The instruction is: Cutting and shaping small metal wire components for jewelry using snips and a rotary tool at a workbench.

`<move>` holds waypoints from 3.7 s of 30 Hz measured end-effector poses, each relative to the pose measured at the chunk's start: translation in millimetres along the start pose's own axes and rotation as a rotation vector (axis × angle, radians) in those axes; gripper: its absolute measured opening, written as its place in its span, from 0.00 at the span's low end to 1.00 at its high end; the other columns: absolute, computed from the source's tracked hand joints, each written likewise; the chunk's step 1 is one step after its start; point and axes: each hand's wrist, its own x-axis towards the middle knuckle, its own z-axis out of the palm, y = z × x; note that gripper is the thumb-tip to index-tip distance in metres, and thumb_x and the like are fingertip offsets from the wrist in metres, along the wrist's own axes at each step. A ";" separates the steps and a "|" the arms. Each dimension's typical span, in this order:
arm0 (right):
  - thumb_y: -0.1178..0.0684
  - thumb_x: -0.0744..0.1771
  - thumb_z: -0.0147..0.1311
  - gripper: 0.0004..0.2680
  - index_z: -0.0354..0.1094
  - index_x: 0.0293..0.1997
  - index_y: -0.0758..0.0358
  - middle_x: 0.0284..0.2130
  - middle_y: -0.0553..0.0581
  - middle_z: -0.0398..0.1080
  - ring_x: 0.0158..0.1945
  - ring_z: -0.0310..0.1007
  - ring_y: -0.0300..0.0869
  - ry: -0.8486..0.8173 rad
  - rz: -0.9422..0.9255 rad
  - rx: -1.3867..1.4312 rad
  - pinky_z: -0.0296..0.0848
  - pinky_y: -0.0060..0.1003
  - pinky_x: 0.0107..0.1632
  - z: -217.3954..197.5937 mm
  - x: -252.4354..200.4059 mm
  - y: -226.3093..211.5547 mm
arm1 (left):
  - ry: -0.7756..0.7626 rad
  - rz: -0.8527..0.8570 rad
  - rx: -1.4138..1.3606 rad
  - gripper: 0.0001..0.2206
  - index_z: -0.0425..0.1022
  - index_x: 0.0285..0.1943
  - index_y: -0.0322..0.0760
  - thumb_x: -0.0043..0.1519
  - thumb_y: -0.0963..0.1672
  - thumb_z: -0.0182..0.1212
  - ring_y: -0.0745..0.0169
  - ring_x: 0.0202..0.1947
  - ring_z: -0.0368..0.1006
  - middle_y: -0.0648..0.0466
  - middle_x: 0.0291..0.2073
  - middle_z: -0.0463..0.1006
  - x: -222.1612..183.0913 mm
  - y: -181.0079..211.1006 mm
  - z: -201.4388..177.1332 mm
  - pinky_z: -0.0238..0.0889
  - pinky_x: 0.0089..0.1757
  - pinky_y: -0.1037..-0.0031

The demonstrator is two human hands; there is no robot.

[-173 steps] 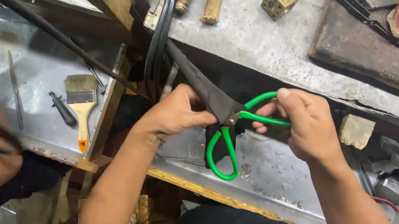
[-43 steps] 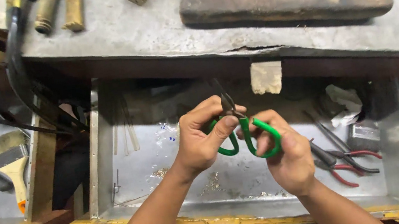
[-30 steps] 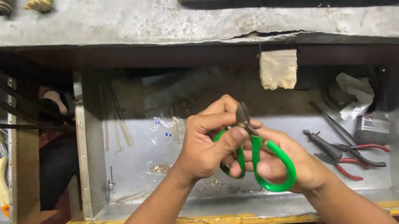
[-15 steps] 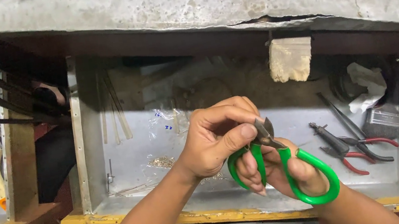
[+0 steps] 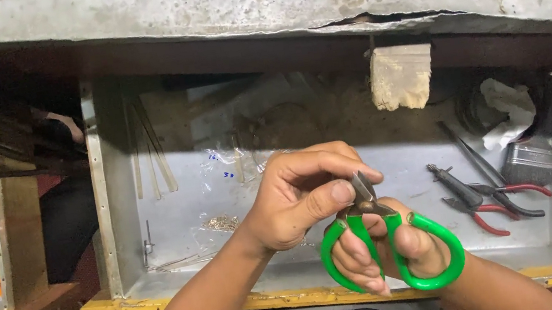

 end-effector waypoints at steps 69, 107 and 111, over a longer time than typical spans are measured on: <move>0.32 0.69 0.58 0.22 0.58 0.32 0.63 0.21 0.52 0.58 0.19 0.60 0.38 0.066 0.069 -0.016 0.56 0.30 0.24 -4.9 -12.3 13.1 | -0.028 0.055 0.037 0.10 0.80 0.50 0.36 0.70 0.46 0.59 0.60 0.40 0.73 0.52 0.42 0.82 1.4 2.4 2.2 0.69 0.45 0.70; 0.26 0.70 0.52 0.23 0.59 0.37 0.61 0.29 0.52 0.60 0.30 0.61 0.39 0.092 -0.034 -0.360 0.64 0.34 0.35 9.0 4.1 -3.5 | -0.051 0.047 0.062 0.08 0.79 0.52 0.39 0.72 0.45 0.58 0.61 0.44 0.76 0.53 0.43 0.82 0.6 6.3 1.3 0.73 0.48 0.72; 0.22 0.67 0.55 0.26 0.62 0.36 0.60 0.30 0.53 0.61 0.33 0.61 0.40 0.177 0.049 -0.402 0.63 0.34 0.37 8.5 -0.5 -3.7 | -0.045 -0.082 -0.100 0.09 0.78 0.52 0.31 0.71 0.44 0.58 0.58 0.24 0.76 0.44 0.43 0.75 -2.4 13.7 4.7 0.75 0.22 0.77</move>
